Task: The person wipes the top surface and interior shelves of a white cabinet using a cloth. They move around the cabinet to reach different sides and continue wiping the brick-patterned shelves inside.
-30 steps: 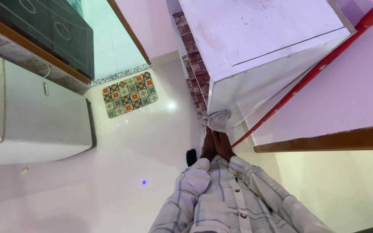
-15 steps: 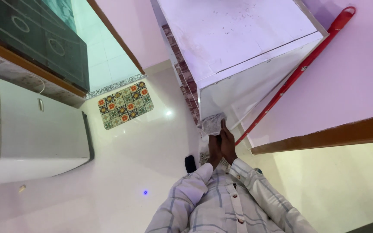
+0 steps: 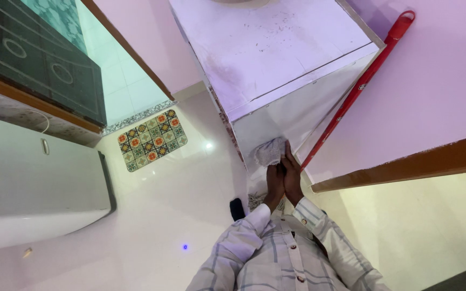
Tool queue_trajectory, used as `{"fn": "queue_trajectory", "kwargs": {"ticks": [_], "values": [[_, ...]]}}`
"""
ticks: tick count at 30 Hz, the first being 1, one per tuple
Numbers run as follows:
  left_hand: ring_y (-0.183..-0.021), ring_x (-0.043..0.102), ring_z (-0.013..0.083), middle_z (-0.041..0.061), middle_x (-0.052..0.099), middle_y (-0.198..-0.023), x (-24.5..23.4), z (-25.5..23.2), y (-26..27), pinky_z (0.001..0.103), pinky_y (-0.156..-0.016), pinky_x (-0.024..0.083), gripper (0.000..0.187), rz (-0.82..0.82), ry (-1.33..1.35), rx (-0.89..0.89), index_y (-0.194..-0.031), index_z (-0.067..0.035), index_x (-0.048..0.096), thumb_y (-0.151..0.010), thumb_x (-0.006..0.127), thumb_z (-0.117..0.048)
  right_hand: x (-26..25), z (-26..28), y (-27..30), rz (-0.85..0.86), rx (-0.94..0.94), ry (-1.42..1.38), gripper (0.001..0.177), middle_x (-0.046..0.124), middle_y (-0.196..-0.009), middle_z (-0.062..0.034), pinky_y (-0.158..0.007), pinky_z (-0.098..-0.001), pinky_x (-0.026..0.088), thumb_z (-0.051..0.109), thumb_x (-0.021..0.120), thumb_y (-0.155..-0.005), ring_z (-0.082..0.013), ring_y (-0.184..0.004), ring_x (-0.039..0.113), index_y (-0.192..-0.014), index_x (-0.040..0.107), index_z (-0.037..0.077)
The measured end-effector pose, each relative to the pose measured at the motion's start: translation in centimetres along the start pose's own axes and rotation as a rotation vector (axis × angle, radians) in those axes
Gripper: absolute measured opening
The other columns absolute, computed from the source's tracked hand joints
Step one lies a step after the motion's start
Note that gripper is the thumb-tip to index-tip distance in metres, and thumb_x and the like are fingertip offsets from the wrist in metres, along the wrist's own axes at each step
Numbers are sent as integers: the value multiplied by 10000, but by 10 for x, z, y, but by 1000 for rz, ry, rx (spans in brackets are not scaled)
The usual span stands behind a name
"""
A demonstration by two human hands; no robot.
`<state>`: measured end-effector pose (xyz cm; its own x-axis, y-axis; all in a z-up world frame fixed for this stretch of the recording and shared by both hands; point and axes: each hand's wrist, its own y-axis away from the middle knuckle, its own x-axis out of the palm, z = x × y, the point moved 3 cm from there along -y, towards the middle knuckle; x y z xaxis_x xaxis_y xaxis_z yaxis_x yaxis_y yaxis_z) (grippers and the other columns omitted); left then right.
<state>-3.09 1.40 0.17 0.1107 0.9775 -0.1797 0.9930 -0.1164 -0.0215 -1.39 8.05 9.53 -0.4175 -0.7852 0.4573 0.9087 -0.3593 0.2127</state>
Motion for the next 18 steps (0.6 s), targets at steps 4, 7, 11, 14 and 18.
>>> {"fn": "queue_trajectory", "kwargs": {"ticks": [4, 7, 11, 14, 18], "values": [[-728, 647, 360, 254, 653, -793, 21, -20, -11, 462, -647, 457, 279, 81, 31, 44, -916, 94, 632, -987, 487, -133, -3, 33, -1, -40, -143, -24, 576, 397, -1655, -60, -1167, -258, 336, 98, 484, -1040, -116, -1413, 450, -1603, 362, 83], [-673, 650, 338, 259, 649, -743, 33, -48, -20, 463, -620, 445, 292, 124, 50, 18, -872, 108, 637, -985, 499, -124, -5, 60, -3, -86, -220, -18, 566, 386, -1668, -67, -1164, -264, 332, 92, 480, -1048, -125, -1405, 449, -1602, 366, 69], [-803, 670, 297, 241, 686, -865, 43, -110, -27, 424, -703, 490, 265, 157, 134, 67, -1027, 87, 645, -1029, 481, -121, -7, 96, -3, -141, -289, 24, 584, 438, -1644, -58, -1141, -244, 349, 85, 469, -1041, -116, -1346, 484, -1616, 373, 60], [-938, 685, 280, 223, 706, -1018, 43, -160, -31, 388, -801, 514, 269, 148, 215, 201, -1153, 69, 637, -1043, 465, -106, -5, 125, -3, -151, -373, 61, 598, 433, -1649, -33, -1128, -228, 343, 74, 478, -1032, -101, -1328, 482, -1620, 367, 51], [-949, 703, 270, 210, 717, -1030, 43, -214, -40, 370, -803, 524, 259, 207, 248, 188, -1161, 70, 634, -1050, 471, -98, 8, 164, -4, -151, -415, 13, 642, 440, -1624, 1, -903, -257, 362, 65, 491, -1011, -133, -968, 411, -1635, 336, 59]]}}
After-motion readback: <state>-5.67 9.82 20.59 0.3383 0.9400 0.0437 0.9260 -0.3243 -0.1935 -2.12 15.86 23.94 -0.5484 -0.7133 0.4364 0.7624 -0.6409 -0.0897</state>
